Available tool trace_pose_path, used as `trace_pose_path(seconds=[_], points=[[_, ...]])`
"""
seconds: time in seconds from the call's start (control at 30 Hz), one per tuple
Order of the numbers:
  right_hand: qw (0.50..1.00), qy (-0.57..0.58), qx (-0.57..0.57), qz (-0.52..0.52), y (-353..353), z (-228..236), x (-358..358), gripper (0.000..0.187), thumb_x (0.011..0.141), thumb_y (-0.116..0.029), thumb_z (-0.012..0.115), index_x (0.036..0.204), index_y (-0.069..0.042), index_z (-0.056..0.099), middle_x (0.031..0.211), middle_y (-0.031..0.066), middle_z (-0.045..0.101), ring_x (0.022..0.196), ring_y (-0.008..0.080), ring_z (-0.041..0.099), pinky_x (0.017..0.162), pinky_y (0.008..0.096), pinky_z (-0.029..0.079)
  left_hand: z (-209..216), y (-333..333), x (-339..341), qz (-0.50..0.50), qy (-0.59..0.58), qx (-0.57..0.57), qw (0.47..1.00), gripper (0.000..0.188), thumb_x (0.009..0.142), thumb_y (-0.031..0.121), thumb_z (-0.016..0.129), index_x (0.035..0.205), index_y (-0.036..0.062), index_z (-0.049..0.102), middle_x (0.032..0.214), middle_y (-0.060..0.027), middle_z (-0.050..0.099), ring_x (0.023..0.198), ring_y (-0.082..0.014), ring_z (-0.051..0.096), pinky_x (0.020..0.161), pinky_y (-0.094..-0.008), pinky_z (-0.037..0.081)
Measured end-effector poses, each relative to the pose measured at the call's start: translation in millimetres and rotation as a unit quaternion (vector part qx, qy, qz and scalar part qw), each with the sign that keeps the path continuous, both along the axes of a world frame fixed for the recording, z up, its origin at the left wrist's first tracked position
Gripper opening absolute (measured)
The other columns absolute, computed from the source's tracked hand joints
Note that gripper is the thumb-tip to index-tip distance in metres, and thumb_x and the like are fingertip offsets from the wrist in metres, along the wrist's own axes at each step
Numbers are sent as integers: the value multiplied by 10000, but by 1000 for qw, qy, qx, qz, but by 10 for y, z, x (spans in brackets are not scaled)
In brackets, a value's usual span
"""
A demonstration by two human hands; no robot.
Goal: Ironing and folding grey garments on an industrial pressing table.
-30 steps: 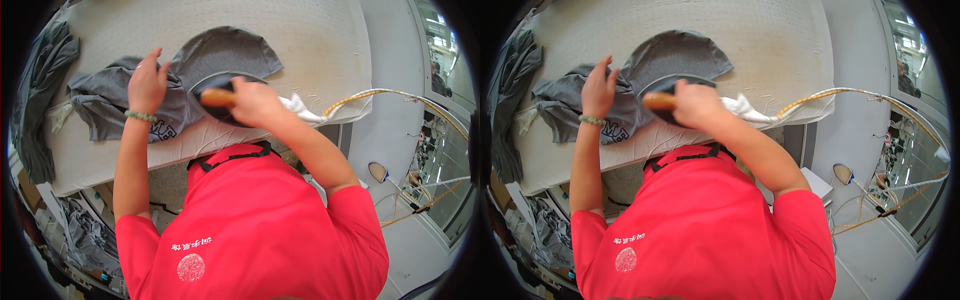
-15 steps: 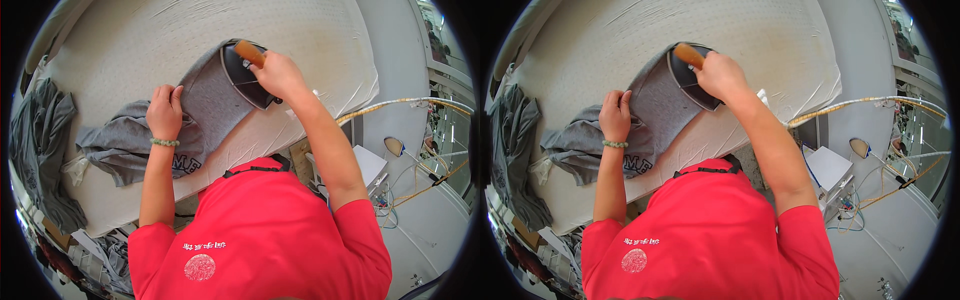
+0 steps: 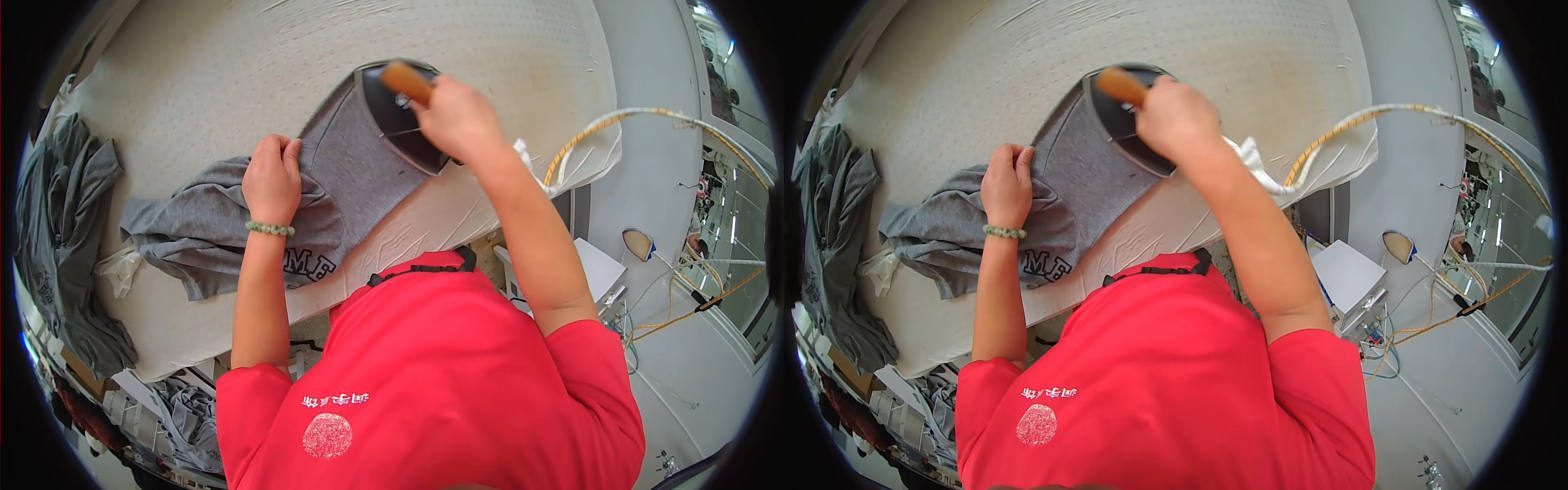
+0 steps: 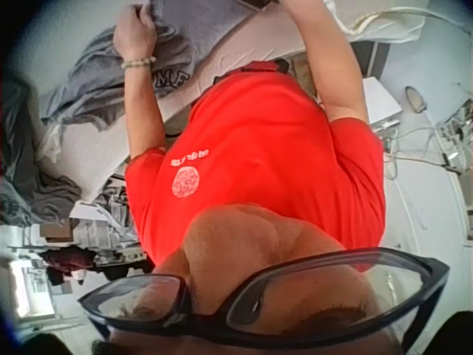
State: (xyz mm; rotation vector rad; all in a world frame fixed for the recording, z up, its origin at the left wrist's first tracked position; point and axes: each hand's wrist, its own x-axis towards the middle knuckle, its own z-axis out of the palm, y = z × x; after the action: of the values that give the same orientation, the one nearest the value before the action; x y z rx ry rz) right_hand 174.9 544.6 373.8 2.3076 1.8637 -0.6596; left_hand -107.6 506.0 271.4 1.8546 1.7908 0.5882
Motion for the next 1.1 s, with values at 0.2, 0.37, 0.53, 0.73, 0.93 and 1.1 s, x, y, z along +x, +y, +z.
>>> trace_pose_path(seconds=[0.2,0.37,0.53,0.73,0.93,1.1], points=[[998,-22,-28,-49,-742,-14,1039,388,972,-327,731,1170,4,688,1008,246,756,973,457,717,860,494,567,66,-34,71,-3,17,20,1000,149,998,232,705,991,89,665,1013,-115,709,845,-353,685,705,-467,532],[992,-17,6,-123,-1103,-101,1787,370,973,-331,730,1127,5,699,989,234,759,961,449,720,853,483,568,461,-177,892,-206,-46,193,958,169,906,130,714,1059,81,662,1037,-127,680,960,-300,676,762,-434,536],[986,-53,47,-152,-935,-175,2144,352,978,-320,722,1063,20,698,929,213,764,907,427,728,817,466,574,107,-424,2301,-290,95,153,940,263,871,134,654,1121,53,651,986,-136,650,912,-310,682,724,-439,569],[970,52,-63,-228,-775,27,2027,357,970,-369,700,1038,-19,719,923,210,762,940,425,731,813,491,570,290,-121,2026,-144,-90,1,986,222,887,147,670,1078,34,662,973,-167,684,893,-301,720,751,-449,579],[998,18,27,-52,-850,-59,1796,349,967,-323,732,1055,13,699,881,203,749,839,415,725,770,477,568,643,-1585,219,361,-558,-86,743,333,1002,103,680,1315,-3,631,1153,-83,717,994,-208,720,856,-356,629],[967,66,-50,242,-943,239,336,522,922,-312,750,1328,-21,597,1012,250,752,952,461,726,825,538,576,422,-2110,142,493,-577,-56,649,364,1058,175,661,1372,1,604,1224,-94,703,1011,-217,726,880,-389,653]])
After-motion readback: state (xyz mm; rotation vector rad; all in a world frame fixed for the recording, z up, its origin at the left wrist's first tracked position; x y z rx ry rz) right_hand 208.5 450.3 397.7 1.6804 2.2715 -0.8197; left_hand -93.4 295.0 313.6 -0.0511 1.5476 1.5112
